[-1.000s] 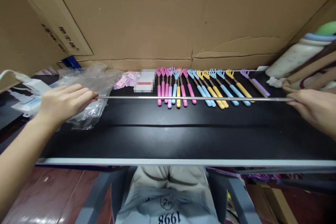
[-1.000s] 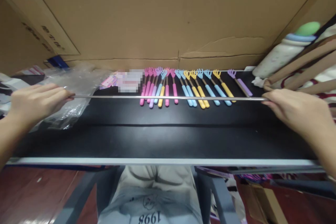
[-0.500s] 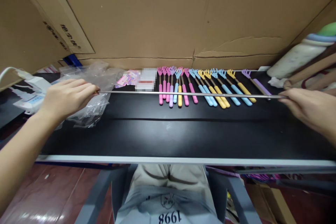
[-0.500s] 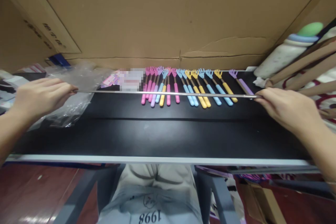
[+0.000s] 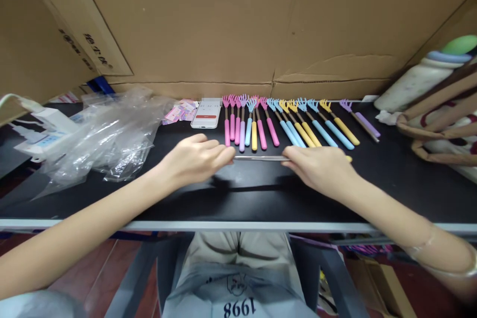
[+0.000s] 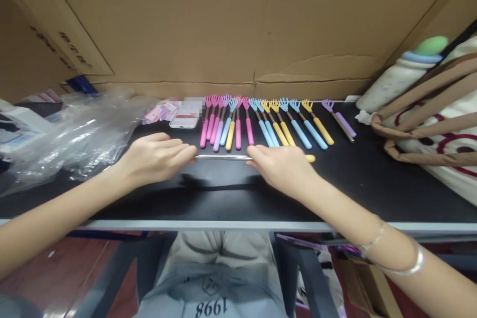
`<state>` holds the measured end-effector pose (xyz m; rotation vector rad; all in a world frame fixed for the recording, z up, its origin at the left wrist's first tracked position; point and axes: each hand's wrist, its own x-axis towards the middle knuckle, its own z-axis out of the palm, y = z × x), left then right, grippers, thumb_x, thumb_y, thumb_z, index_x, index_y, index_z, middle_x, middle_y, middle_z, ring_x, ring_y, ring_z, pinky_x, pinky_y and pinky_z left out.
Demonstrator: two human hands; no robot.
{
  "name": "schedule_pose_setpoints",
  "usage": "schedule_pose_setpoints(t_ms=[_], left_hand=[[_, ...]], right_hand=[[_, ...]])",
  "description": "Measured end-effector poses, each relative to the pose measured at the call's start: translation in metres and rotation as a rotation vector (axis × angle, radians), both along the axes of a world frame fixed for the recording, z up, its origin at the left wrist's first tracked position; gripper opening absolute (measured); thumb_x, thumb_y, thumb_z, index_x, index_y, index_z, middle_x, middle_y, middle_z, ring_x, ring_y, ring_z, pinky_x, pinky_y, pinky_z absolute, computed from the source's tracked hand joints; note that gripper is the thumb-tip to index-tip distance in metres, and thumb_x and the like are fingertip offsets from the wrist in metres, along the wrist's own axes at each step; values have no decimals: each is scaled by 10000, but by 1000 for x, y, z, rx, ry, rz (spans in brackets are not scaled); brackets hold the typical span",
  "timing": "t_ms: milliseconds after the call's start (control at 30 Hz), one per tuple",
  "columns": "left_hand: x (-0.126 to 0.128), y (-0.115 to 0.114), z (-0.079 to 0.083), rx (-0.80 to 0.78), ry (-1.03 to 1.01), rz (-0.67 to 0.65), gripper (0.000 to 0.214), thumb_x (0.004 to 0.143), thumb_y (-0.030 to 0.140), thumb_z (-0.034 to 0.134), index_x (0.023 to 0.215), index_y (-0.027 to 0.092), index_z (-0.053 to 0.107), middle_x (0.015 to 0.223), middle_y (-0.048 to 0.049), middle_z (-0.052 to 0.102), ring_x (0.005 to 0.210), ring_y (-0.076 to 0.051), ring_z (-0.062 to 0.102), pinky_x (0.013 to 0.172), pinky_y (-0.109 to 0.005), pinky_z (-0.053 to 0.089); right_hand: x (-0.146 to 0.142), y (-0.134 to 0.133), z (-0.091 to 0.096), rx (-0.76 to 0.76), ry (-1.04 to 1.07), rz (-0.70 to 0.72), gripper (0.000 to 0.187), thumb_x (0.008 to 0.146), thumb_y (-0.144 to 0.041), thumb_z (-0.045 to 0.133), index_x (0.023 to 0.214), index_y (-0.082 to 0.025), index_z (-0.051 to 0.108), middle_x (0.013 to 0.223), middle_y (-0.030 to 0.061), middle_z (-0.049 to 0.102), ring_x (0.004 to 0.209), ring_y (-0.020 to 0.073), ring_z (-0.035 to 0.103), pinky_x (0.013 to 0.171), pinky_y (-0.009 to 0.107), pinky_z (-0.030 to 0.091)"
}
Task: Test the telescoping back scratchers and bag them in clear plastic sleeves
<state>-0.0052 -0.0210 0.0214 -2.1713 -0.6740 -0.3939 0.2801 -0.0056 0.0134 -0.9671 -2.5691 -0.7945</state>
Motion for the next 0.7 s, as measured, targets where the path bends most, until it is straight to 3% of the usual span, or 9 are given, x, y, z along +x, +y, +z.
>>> schedule_pose_setpoints(t_ms=[233, 467, 700], left_hand=[[30, 5, -3, -61, -73, 22, 204, 929, 163, 473, 730, 183, 517, 538, 40, 531, 506, -121, 536, 516, -261, 305], [37, 7, 6, -91, -56, 36, 168, 913, 134, 456, 774, 176, 542, 558, 21, 562, 523, -140, 549, 532, -271, 318], [33, 4, 15, -121, -66, 65, 243, 951, 276, 469, 738, 189, 548, 553, 25, 578, 525, -129, 562, 501, -260, 286]], right_hand=[[-19, -4, 5, 54, 29, 11, 293, 977, -294, 378, 781, -163, 551, 597, 1, 597, 503, 111, 524, 475, 253, 142], [-26, 2, 1, -117, 51, -30, 258, 975, -337, 379, 964, -195, 594, 728, 2, 692, 517, 120, 563, 471, 255, 158], [-25, -4, 10, -8, 43, 15, 300, 974, -335, 373, 832, -176, 584, 551, -3, 604, 475, 123, 527, 473, 244, 148]])
